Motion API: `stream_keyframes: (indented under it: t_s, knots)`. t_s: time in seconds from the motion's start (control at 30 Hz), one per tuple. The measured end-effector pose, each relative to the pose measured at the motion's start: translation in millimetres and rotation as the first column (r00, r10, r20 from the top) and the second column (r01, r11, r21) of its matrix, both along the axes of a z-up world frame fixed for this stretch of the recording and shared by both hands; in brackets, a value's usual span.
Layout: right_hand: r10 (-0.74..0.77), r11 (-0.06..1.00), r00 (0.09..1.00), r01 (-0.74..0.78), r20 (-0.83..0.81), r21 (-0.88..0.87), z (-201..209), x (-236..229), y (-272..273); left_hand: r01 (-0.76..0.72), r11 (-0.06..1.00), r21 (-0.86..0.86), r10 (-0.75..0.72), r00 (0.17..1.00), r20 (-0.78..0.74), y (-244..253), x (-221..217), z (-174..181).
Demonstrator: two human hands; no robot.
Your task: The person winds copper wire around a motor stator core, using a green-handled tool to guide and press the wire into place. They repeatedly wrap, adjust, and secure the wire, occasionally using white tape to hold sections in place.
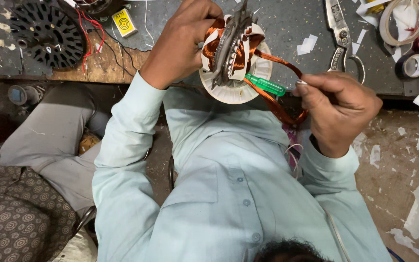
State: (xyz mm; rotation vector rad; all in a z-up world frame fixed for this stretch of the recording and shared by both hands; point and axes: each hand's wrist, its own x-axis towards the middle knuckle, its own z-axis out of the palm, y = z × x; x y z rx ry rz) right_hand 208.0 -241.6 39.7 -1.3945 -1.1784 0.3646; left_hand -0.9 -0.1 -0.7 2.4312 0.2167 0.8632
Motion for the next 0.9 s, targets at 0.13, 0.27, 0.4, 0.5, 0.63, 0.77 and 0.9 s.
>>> stream_keyframes:
  t_s: [0.13,0.27,0.4,0.5,0.63,0.77,0.9]
  knots:
    - [0.022,1.0,0.975,-0.026,0.22,0.015,8,3,7,-0.003,1.0,0.011,0.003,1.0,-0.003,0,-1,1]
    - [0.068,0.997,0.836,-0.078,0.545,-0.005,26,3,23,0.001,1.0,0.0,-0.001,1.0,-0.003,-1,-1,2]
    - [0.046,0.996,0.682,-0.086,0.73,0.018,34,-4,45,0.005,1.0,0.0,-0.005,1.0,0.004,-1,-1,2]
    - [0.02,0.996,0.577,-0.079,0.816,0.031,32,-8,56,0.004,1.0,-0.021,-0.004,1.0,-0.001,-1,-1,2]
    - [0.05,0.997,0.547,-0.079,0.836,-0.008,22,-10,66,0.005,1.0,-0.016,-0.005,1.0,0.009,-1,-1,2]
    - [0.046,0.999,0.537,-0.049,0.842,-0.023,11,-8,66,0.019,1.0,-0.019,-0.019,1.0,0.025,-1,0,1]
    - [0.09,0.996,0.534,-0.04,0.841,-0.081,6,-7,66,0.021,1.0,-0.017,-0.021,1.0,0.016,0,0,1]
